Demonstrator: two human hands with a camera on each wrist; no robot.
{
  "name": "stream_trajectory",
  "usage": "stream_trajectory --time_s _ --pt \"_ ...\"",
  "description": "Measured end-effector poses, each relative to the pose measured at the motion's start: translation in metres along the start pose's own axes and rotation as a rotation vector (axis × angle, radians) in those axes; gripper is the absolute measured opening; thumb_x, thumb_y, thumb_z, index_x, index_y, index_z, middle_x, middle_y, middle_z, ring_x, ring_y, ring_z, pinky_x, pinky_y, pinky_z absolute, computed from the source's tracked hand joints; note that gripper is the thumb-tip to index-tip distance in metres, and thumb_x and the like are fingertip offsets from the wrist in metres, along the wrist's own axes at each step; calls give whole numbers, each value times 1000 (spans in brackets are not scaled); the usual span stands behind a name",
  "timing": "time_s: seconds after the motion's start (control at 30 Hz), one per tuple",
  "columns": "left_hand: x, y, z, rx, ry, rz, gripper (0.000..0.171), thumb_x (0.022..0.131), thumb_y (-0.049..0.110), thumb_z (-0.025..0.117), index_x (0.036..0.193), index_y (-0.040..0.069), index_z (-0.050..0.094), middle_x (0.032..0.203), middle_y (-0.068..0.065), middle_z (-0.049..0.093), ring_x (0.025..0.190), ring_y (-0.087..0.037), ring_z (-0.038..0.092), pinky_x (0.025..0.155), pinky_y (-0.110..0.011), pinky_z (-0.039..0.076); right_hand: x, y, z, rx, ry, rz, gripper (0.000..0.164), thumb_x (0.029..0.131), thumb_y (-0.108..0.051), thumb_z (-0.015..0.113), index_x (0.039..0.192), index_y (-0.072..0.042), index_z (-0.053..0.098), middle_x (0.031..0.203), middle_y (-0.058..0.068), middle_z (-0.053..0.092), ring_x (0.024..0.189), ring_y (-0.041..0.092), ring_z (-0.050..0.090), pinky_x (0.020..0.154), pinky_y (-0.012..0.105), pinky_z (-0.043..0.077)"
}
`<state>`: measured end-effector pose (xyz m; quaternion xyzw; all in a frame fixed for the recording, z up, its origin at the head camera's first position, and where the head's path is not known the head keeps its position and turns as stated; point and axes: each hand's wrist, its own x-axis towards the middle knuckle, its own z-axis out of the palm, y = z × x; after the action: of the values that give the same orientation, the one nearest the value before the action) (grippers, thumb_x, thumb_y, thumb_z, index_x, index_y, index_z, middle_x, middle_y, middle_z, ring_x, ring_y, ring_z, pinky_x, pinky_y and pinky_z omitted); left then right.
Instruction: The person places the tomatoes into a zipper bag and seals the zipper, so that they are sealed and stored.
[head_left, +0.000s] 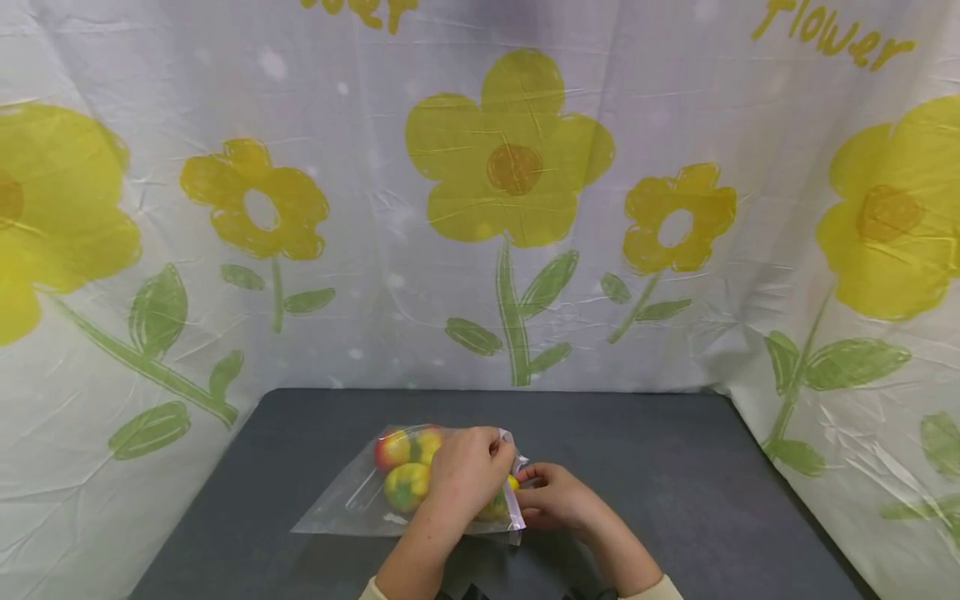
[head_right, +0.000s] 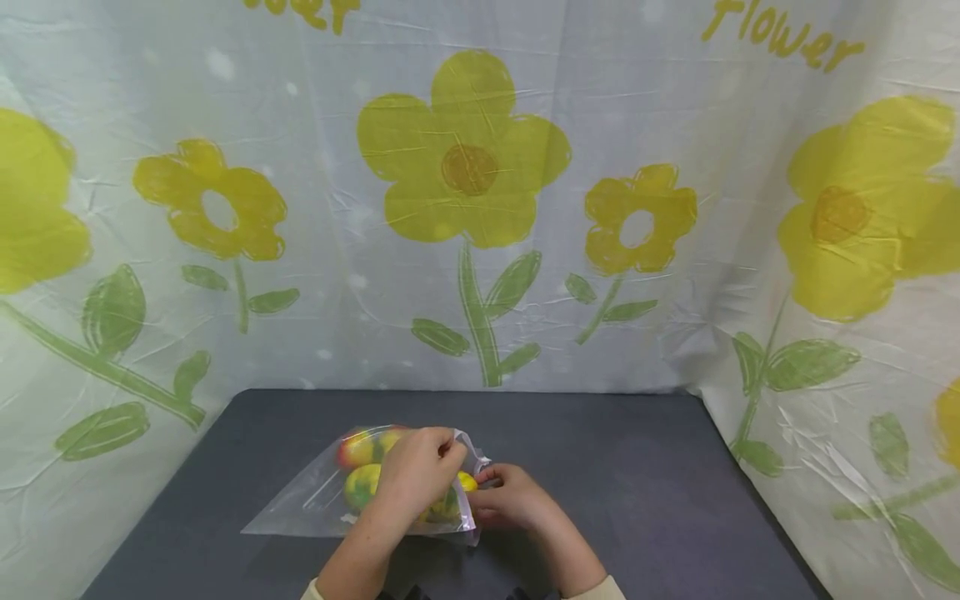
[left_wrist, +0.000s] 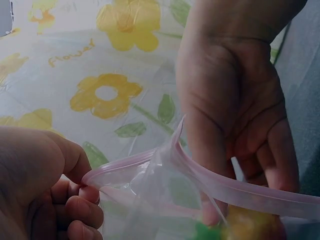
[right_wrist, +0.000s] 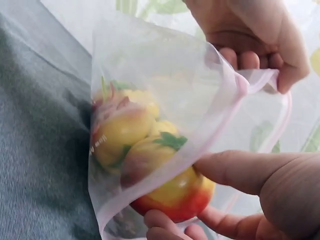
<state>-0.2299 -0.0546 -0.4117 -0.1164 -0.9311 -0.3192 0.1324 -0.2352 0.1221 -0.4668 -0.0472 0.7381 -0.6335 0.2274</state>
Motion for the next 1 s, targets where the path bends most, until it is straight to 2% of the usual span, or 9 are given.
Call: stream_trajectory --time_s 0.27,0.53,0.63,0.7,0.77,0.87,1.0 --pt "0 -2 0 2 4 2 36 91 23 56 58 20 44 52 9 34 47 -10 33 46 -30 27 2 0 4 -13 -62 -44 41 98 -10 65 130 15 55 107 14 70 96 25 71 81 40 59" --pt "1 -2 -4 -9 6 -19 36 90 24 57 57 19 43 52 9 34 46 -10 32 46 -30 26 -10 -6 -1 -64 -64 -60 36 100 -13 63 124 14 59 107 13 71 97 26 71 85 45 57" --pt "1 -2 -4 -1 14 -19 37 90 24 58 57 19 42 51 9 33 46 -10 32 46 -30 25 -17 -10 -6 -114 -46 -72 33 102 -16 61 119 12 62 99 9 71 91 24 71 80 42 58" --pt "1 -2 -3 7 22 -19 38 89 25 59 56 19 42 51 10 32 46 -9 31 46 -30 25 -23 -14 -10 -156 -45 -89 34 103 -21 59 106 13 64 86 7 69 79 21 69 72 39 58" --pt "1 -2 -3 11 28 -19 38 88 25 59 55 19 42 51 10 32 46 -9 31 45 -30 24 -30 -18 -12 -210 -75 -104 43 105 -27 57 91 13 64 73 5 64 65 17 63 61 34 55" --pt "1 -2 -4 9 22 -23 38 87 25 60 54 19 41 50 10 32 45 -9 30 45 -30 24 -38 -22 -12 -254 -179 -113 55 106 -36 54 83 14 64 61 3 57 52 13 54 51 29 46" --pt "1 -2 -5 -2 8 -37 37 86 24 59 54 19 40 48 10 31 44 -9 28 44 -29 21 -41 -22 -4 -230 -302 -128 51 105 -33 56 90 15 68 61 1 56 50 10 51 49 27 43"
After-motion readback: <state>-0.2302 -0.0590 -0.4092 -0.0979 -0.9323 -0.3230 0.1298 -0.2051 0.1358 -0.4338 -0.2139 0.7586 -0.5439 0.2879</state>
